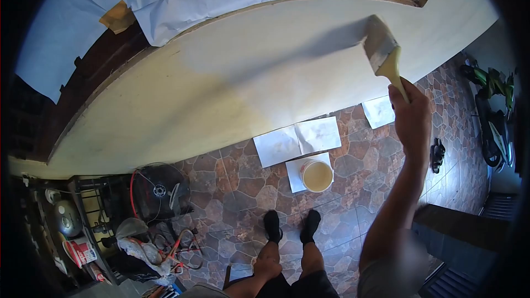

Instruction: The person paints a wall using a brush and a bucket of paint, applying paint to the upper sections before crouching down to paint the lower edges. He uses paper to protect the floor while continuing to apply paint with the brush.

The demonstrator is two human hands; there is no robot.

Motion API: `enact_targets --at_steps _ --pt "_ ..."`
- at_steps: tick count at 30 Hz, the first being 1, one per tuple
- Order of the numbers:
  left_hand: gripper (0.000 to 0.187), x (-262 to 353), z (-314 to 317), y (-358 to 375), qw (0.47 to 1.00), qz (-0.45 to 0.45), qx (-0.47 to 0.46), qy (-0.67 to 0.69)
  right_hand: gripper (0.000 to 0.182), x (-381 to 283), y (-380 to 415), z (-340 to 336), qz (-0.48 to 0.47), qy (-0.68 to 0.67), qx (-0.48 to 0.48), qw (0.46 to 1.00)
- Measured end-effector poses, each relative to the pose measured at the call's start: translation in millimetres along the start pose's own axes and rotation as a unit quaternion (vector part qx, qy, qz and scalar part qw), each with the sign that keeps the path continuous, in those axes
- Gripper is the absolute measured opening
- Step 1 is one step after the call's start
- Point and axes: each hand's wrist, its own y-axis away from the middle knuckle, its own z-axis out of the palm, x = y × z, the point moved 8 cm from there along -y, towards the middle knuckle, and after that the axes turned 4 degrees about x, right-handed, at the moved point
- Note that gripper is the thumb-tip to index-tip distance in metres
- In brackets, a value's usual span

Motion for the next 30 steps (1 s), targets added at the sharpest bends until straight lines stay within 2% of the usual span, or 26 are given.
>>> enact_targets --at_steps 1,2,4,6,8,9,10,11,12,15,16,18,19,20,21,23,24,25,26,28,29,30 --pt "0.051 -0.7 1.3 0.4 1.000 0.006 -0.012 0.005 0.033 -5.3 5.8 -0.9 0.009 0.023 0.045 0.999" --pt "0.051 -2.3 1.3 3.5 1.000 0.002 -0.012 0.006 0.033 -12.3 10.1 6.5 0.009 0.020 0.042 0.999" --pt "0.053 -6.2 -8.4 11.2 0.999 0.033 0.020 -0.011 0.030 -31.7 21.4 15.0 -0.006 -0.004 0.098 0.995" --pt "0.055 -38.5 4.7 19.4 0.998 0.024 0.044 0.038 0.028 -65.8 39.5 47.2 -0.030 -0.018 0.047 0.998" --pt "0.057 -58.0 -8.3 33.5 0.994 0.020 0.067 0.086 0.034 -104.1 72.7 74.5 -0.049 -0.019 0.027 0.998" --pt "0.055 -61.9 -16.6 54.7 0.999 0.001 0.000 0.052 0.035 -117.9 90.8 90.5 -0.045 -0.040 -0.012 0.998" --pt "0.053 -66.2 -24.7 71.0 0.997 -0.021 -0.067 0.016 0.035 -136.8 116.4 98.5 -0.102 -0.088 -0.009 0.991" --pt "0.053 -71.1 -40.4 73.9 0.998 -0.024 -0.064 0.009 0.036 -154.0 143.6 113.2 -0.168 -0.082 -0.037 0.982" --pt "0.052 -69.3 -49.9 77.1 0.996 0.005 -0.086 -0.005 0.039 -167.6 167.1 123.5 -0.165 -0.129 -0.087 0.974" --pt "0.050 -66.8 -65.3 92.6 0.982 0.080 -0.163 -0.046 0.042 -197.6 198.4 135.1 -0.183 -0.117 -0.281 0.935" --pt "0.050 -65.8 -71.3 95.2 0.975 0.103 -0.186 -0.058 0.042 -191.6 192.2 135.6 -0.179 -0.127 -0.278 0.935" --pt "0.049 -58.1 -73.7 105.2 0.958 0.146 -0.234 -0.071 0.041 -177.9 175.0 127.2 -0.269 -0.173 -0.249 0.914" --pt "0.048 -49.8 -72.7 108.9 0.949 0.169 -0.257 -0.075 0.040 -167.3 155.9 121.8 -0.277 -0.205 -0.250 0.905" --pt "0.048 -42.9 -71.3 115.6 0.937 0.191 -0.282 -0.079 0.039 -152.2 134.0 115.5 -0.263 -0.220 -0.261 0.902" --pt "0.047 -37.4 -70.8 125.6 0.923 0.213 -0.310 -0.084 0.038 -133.4 108.1 105.4 -0.203 -0.224 -0.255 0.918" --pt "0.047 -28.9 -73.3 152.8 0.890 0.252 -0.368 -0.093 0.037 -100.8 61.4 70.7 -0.162 -0.185 -0.205 0.947" --pt "0.046 -23.5 -75.8 168.7 0.872 0.271 -0.396 -0.096 0.031 -87.6 46.1 50.3 -0.203 -0.223 -0.136 0.944" --pt "0.046 -10.8 -85.3 183.0 0.853 0.291 -0.422 -0.099 0.032 -70.2 32.0 39.5 -0.171 -0.200 -0.113 0.958" --pt "0.046 -1.8 -89.2 191.0 0.852 0.285 -0.427 -0.098 0.037 -51.3 21.4 27.3 -0.100 -0.120 -0.142 0.977" --pt "0.041 25.1 -109.5 181.2 0.896 0.231 -0.356 -0.127 0.037 -27.9 8.3 5.6 -0.035 -0.094 -0.089 0.991" --pt "0.041 20.5 -103.8 176.0 0.896 0.230 -0.357 -0.129 0.036 -16.2 3.4 0.1 0.016 -0.100 -0.079 0.992" --pt "0.039 22.5 -117.8 155.5 0.932 0.293 -0.193 -0.096 0.035 -8.2 0.0 -6.7 -0.002 -0.086 -0.015 0.996"
